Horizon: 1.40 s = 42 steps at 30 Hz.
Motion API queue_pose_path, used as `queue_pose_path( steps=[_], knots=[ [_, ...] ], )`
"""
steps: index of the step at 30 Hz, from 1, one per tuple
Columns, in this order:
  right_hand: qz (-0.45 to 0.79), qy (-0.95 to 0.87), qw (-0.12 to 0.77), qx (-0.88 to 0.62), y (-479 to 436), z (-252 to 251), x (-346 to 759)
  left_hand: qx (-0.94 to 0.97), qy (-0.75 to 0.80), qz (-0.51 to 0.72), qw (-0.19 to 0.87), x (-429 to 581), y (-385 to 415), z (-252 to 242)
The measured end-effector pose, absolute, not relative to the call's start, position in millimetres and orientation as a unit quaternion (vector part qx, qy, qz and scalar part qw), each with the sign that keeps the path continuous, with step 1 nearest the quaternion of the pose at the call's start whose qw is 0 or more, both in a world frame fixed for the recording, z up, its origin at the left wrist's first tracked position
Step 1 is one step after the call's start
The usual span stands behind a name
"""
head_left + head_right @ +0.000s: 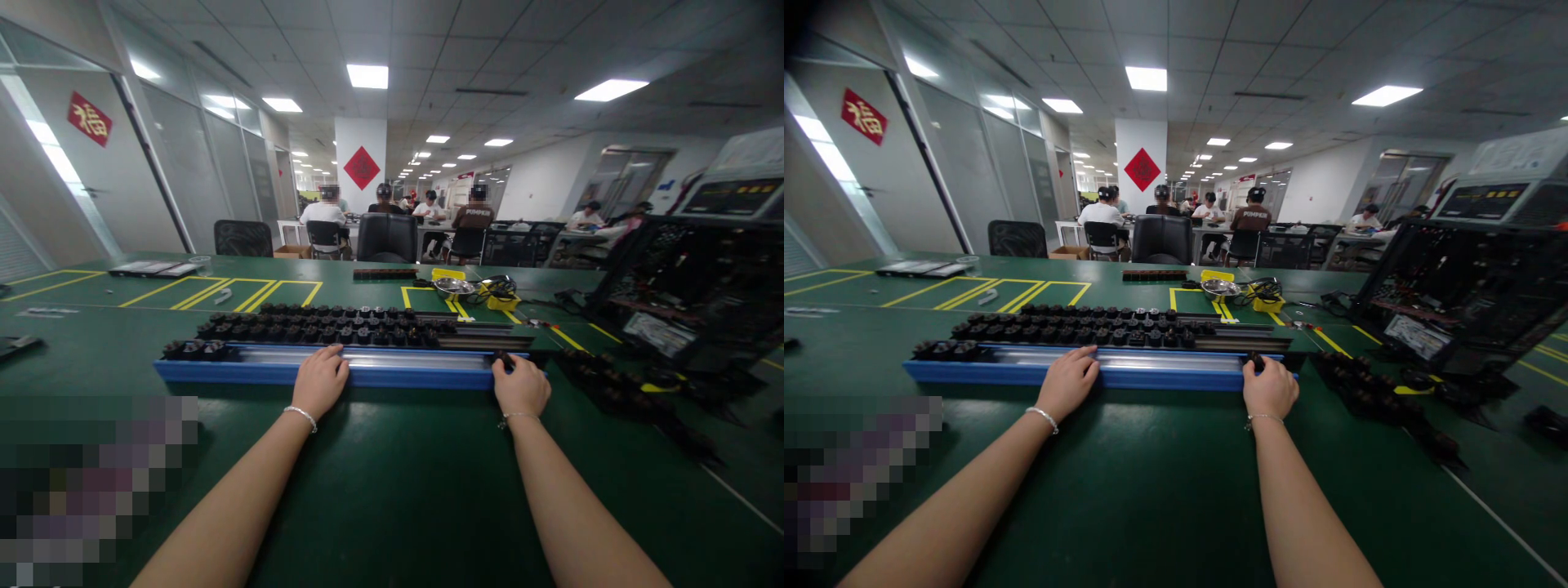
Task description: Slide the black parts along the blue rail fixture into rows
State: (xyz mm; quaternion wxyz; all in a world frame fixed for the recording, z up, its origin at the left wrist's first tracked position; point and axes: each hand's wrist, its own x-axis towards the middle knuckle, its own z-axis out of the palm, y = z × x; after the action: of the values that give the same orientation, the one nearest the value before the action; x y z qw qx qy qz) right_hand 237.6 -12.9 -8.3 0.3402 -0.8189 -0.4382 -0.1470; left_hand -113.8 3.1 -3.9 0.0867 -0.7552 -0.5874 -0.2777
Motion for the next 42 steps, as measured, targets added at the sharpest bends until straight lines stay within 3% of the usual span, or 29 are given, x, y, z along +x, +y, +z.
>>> queue_pose_path(
  steps=[42],
  knots=[
    [-0.143, -0.409, 0.353, -0.829, -12, -13, 256, -0.754, -0.59, -0.277, 0.074, -113, 1, 0]
  ],
)
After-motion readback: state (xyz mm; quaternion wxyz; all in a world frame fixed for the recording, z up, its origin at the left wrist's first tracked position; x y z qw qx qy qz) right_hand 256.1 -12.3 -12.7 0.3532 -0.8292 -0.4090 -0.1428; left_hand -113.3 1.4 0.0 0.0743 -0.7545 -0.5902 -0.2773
